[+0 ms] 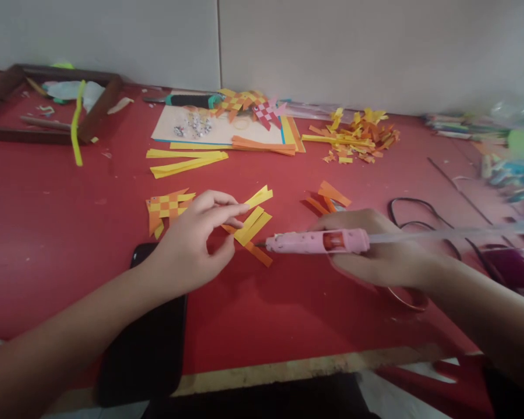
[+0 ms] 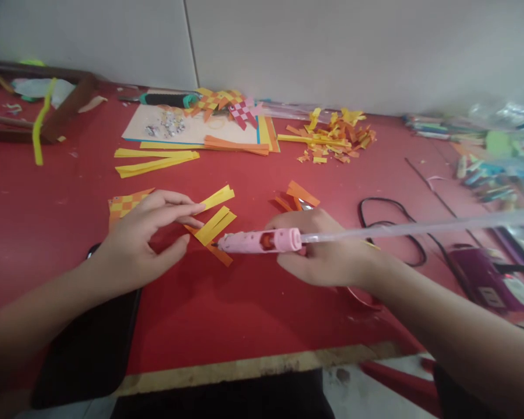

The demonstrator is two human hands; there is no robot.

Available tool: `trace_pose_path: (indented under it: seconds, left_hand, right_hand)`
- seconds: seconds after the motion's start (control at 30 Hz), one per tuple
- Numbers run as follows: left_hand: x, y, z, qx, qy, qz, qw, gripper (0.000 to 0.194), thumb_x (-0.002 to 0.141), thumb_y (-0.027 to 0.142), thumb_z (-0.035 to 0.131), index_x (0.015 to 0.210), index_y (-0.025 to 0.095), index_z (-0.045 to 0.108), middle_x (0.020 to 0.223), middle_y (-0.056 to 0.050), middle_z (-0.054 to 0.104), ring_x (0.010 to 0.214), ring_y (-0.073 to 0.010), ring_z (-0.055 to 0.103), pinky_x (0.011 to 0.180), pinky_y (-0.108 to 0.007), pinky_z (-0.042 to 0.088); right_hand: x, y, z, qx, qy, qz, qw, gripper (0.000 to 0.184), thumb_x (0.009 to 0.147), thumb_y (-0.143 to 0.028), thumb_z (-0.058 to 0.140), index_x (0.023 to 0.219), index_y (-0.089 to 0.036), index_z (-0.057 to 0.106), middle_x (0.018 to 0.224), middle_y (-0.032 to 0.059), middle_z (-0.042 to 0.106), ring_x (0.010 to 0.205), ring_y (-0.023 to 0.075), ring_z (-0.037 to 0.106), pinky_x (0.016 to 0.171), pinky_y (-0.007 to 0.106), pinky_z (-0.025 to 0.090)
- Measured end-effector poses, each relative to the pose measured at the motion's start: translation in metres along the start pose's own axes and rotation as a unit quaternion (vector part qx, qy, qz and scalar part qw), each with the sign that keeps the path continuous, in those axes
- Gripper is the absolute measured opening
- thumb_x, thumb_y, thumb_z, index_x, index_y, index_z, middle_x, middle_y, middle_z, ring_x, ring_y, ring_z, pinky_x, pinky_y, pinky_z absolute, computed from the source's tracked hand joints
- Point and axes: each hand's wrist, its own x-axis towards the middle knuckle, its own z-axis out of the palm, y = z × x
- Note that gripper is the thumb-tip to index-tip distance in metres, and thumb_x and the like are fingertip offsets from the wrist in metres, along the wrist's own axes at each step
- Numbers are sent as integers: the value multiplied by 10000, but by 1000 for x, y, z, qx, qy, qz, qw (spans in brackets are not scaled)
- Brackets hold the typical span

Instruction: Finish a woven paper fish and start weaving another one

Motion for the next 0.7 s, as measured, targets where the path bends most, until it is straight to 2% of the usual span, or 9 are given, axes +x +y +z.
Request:
trace_pose_path:
  seconds: [0.1, 0.17, 0.3, 0.47, 0.7]
  left_hand:
    - [0, -3, 2, 33, -4, 34, 999, 381, 853, 77, 548, 1225, 126, 611, 1140, -87, 546, 825, -116, 706, 804, -254, 581]
    - [0, -6, 4, 32, -9, 45, 998, 352, 871, 76, 546, 1214, 129, 609, 1143, -88, 541, 797, -105, 702, 787, -248, 582]
    - [2, -10, 8, 10, -21, 58, 998, 344, 884, 62, 525, 1213, 132, 599, 1144, -93, 537, 796, -110, 706, 758, -252, 583]
    - [3, -13, 10, 8, -27, 46, 999, 346, 871, 64, 525, 1203, 118, 608, 1139, -96, 535, 796, -116, 710, 735, -246, 578]
    - [3, -15, 10, -5, -41, 28, 999, 362, 852, 66, 546, 1205, 115, 608, 1147, -94, 519, 803, -122, 714, 709, -235, 583]
  right_hand:
    - [14, -4, 5, -18, 4, -34, 999, 150, 734, -135, 471, 629, -208, 393, 553, -56, 435, 473, 78, 385, 450, 244, 268]
    - [19, -6, 6, -42, 20, -38, 998, 171, 719, -136, 457, 615, -214, 344, 534, -60, 397, 459, 75, 357, 447, 244, 246]
    - [23, -7, 5, -71, 23, -37, 997, 155, 703, -128, 439, 613, -214, 347, 528, -53, 411, 458, 79, 380, 452, 241, 255]
    - [27, -7, 6, -80, 19, -65, 994, 171, 700, -118, 439, 618, -214, 325, 553, -48, 413, 478, 77, 385, 469, 232, 273]
    - [36, -20, 1, -104, 14, -85, 991, 230, 731, -125, 429, 617, -224, 256, 531, -69, 325, 458, 71, 314, 485, 236, 268]
